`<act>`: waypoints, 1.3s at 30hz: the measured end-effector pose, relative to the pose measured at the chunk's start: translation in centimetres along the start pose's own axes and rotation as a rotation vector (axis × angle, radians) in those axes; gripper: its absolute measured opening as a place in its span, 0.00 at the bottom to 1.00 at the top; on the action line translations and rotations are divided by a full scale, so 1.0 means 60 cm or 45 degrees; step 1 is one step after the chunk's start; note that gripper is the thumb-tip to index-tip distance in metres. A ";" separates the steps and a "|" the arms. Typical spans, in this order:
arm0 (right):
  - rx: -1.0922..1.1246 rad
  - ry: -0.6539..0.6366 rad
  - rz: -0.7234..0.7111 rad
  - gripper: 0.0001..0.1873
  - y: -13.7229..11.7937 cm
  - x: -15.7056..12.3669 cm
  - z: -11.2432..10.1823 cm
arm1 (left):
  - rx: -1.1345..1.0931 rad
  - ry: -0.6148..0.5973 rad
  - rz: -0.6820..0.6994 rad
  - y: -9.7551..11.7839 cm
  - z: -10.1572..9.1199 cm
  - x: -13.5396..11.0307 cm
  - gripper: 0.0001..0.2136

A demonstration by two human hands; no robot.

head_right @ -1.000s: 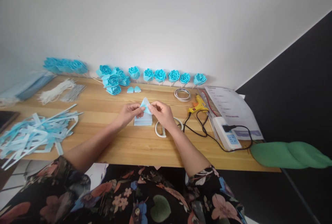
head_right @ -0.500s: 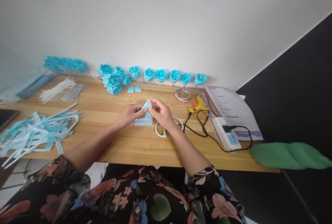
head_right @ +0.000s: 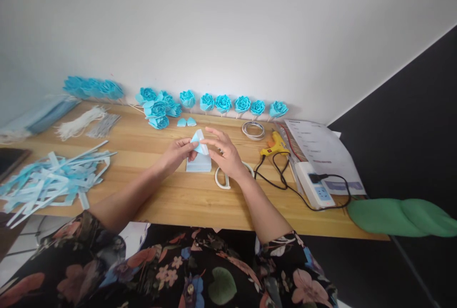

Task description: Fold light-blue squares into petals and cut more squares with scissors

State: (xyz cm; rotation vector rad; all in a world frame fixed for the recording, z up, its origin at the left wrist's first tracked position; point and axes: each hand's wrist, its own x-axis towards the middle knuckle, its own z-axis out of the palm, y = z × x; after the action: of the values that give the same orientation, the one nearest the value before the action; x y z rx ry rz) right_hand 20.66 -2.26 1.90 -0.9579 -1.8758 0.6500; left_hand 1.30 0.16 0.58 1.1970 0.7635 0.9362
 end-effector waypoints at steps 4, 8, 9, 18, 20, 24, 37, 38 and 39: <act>-0.035 0.005 -0.016 0.06 0.004 0.000 0.003 | 0.111 0.030 0.017 0.004 0.002 -0.001 0.20; -0.015 -0.006 0.054 0.06 0.006 0.001 0.004 | 0.260 0.063 0.047 0.006 0.003 -0.001 0.21; -0.005 -0.011 0.072 0.06 0.006 0.001 0.005 | 0.297 0.062 0.065 0.006 0.003 0.000 0.21; 0.201 0.039 0.312 0.08 0.012 -0.004 0.015 | 0.512 0.017 0.202 -0.001 0.002 0.000 0.22; 0.190 0.053 0.342 0.09 0.013 -0.005 0.017 | 0.520 0.010 0.206 -0.001 0.002 0.000 0.22; 0.298 0.083 0.383 0.09 0.016 -0.004 0.020 | 0.545 -0.010 0.214 -0.002 0.002 0.000 0.22; 0.403 0.037 0.448 0.21 0.020 -0.007 0.026 | 0.521 -0.014 0.166 -0.006 0.001 0.001 0.20; 0.406 0.033 0.448 0.20 0.019 -0.007 0.025 | 0.510 -0.021 0.145 -0.004 0.001 0.001 0.20; 0.417 0.032 0.451 0.20 0.018 -0.007 0.024 | 0.501 -0.033 0.124 -0.003 0.002 0.000 0.20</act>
State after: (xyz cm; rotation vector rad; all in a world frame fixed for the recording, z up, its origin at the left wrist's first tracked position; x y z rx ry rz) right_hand 19.86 -2.07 0.22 -1.0799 -1.5254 1.1127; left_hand 1.40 0.08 0.45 1.5983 0.9015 0.8706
